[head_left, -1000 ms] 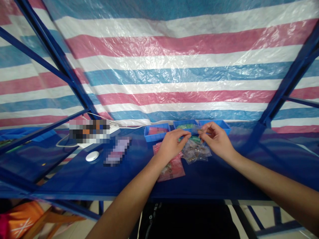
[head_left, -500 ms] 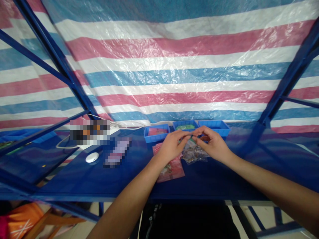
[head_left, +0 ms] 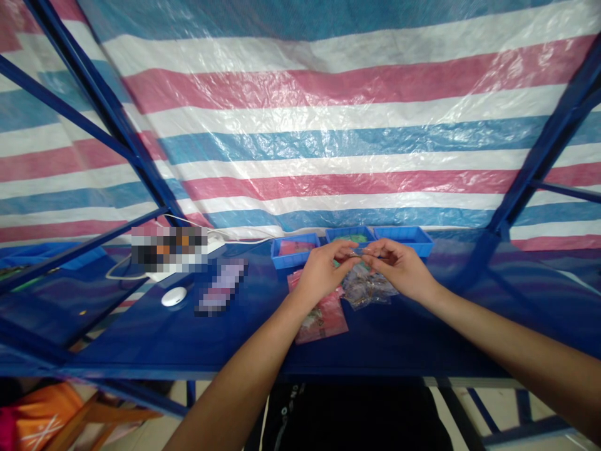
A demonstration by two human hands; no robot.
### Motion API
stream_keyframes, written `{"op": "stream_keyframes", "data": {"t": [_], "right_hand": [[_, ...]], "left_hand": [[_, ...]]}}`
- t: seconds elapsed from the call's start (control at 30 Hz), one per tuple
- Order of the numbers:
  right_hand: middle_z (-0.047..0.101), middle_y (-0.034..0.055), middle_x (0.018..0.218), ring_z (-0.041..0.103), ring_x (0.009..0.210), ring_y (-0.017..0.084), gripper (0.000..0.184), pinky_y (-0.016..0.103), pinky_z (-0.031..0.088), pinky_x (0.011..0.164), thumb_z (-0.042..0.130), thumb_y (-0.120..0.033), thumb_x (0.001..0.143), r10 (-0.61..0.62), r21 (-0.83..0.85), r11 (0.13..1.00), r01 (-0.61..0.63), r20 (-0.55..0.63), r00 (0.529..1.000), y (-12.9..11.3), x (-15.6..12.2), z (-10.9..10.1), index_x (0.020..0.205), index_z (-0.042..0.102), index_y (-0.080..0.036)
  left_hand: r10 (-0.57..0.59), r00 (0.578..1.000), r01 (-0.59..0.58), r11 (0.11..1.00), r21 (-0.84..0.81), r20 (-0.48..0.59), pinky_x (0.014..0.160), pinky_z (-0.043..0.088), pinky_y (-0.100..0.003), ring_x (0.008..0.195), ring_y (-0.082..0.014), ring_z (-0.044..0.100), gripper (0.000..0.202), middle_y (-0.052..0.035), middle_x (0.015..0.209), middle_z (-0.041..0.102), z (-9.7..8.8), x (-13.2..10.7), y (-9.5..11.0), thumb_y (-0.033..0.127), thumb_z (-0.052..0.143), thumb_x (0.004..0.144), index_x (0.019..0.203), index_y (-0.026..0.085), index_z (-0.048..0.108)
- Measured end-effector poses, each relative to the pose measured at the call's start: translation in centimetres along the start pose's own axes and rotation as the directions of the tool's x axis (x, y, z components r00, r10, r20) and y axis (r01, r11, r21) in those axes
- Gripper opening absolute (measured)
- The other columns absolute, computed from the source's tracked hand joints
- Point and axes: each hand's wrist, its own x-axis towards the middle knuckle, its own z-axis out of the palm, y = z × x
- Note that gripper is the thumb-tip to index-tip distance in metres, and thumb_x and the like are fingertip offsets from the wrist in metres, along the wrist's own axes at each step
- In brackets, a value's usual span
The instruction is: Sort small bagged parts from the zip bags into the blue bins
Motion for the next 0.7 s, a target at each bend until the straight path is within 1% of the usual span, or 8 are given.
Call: {"op": "stream_keyframes", "data": {"t": [0.13,0.27,0.37,0.43,0.5,0.6,0.63,0.7], "right_hand": [[0.075,0.0022,0.087,0.071,0.074,0.022,0.036,0.038,0.065,0.064,0.081,-0.056,0.085,0.037,0.058,0.998,-0.038,0.01,0.999,0.0,0.3,0.0,0.103,0.068,-0.027],[0.074,0.0018,0.088,0.074,0.085,0.024,0.032,0.036,0.065,0.066,0.079,-0.051,0.088,0.011,0.091,0.996,-0.012,0.005,1.0,-0.1,0.2,0.0,0.104,0.064,-0.028],[0.076,0.0046,0.102,0.074,0.096,0.025,0.028,0.039,0.066,0.076,0.076,-0.049,0.092,-0.009,0.052,0.999,0.004,0.093,0.996,-0.2,-0.1,0.0,0.11,0.069,-0.028],[0.076,0.0061,0.115,0.074,0.104,0.026,0.03,0.042,0.066,0.085,0.073,-0.048,0.094,-0.01,0.005,1.0,0.009,0.17,0.985,-0.2,-0.3,0.1,0.117,0.071,-0.029],[0.074,0.0063,0.122,0.072,0.11,0.027,0.03,0.045,0.064,0.092,0.07,-0.046,0.096,-0.03,-0.05,0.998,0.04,0.194,0.981,-0.2,-0.3,0.1,0.122,0.071,-0.031],[0.071,0.0076,0.125,0.072,0.11,0.028,0.029,0.048,0.062,0.096,0.068,-0.042,0.098,-0.12,-0.202,0.969,0.142,0.118,0.986,-0.2,-0.2,-0.4,0.125,0.071,-0.031],[0.069,0.0085,0.127,0.072,0.109,0.029,0.031,0.05,0.061,0.097,0.068,-0.041,0.098,-0.161,-0.281,0.943,0.18,0.09,0.983,-0.2,0.0,-0.7,0.127,0.07,-0.031],[0.065,0.0106,0.136,0.069,0.114,0.032,0.038,0.055,0.058,0.103,0.068,-0.039,0.097,-0.253,-0.45,0.856,0.255,0.066,0.965,0.0,0.4,-1.4,0.135,0.066,-0.031]], "left_hand": [[-0.073,0.996,0.066,0.991,-0.118,-0.053,0.087,0.06,-0.035,0.094,-0.0226,0.077,0.034,-0.0072,0.104,0.08,0.2,0.1,-0.4,0.036,0.072,0.095,0.125,0.022,0.068],[-0.149,0.986,0.119,0.942,-0.313,-0.076,0.085,0.06,-0.033,0.09,-0.0203,0.077,0.041,-0.0058,0.099,0.079,0.4,0.3,-1.2,0.034,0.071,0.095,0.131,0.021,0.059],[-0.191,0.979,0.148,0.909,-0.389,-0.074,0.084,0.059,-0.032,0.089,-0.0191,0.077,0.047,-0.0056,0.099,0.079,0.4,0.4,-1.5,0.035,0.073,0.094,0.135,0.02,0.055],[-0.198,0.978,0.152,0.901,-0.405,-0.072,0.086,0.059,-0.032,0.091,-0.0194,0.077,0.05,-0.0062,0.101,0.079,0.4,0.4,-1.6,0.034,0.075,0.093,0.136,0.02,0.054],[-0.195,0.977,0.147,0.906,-0.396,-0.086,0.088,0.059,-0.034,0.093,-0.0201,0.077,0.05,-0.0069,0.102,0.08,0.3,0.4,-1.6,0.035,0.075,0.093,0.136,0.02,0.054],[-0.192,0.973,0.134,0.924,-0.358,-0.131,0.093,0.058,-0.036,0.098,-0.0214,0.076,0.049,-0.0091,0.109,0.079,0.3,0.5,-1.9,0.034,0.073,0.094,0.138,0.02,0.054],[-0.188,0.972,0.13,0.93,-0.343,-0.139,0.094,0.057,-0.037,0.099,-0.0216,0.076,0.048,-0.0098,0.112,0.079,0.3,0.5,-2.0,0.033,0.072,0.095,0.138,0.02,0.054],[-0.175,0.974,0.123,0.944,-0.305,-0.147,0.094,0.057,-0.038,0.099,-0.0213,0.075,0.045,-0.0102,0.115,0.078,0.2,0.5,-2.2,0.031,0.068,0.097,0.138,0.02,0.054]]}}
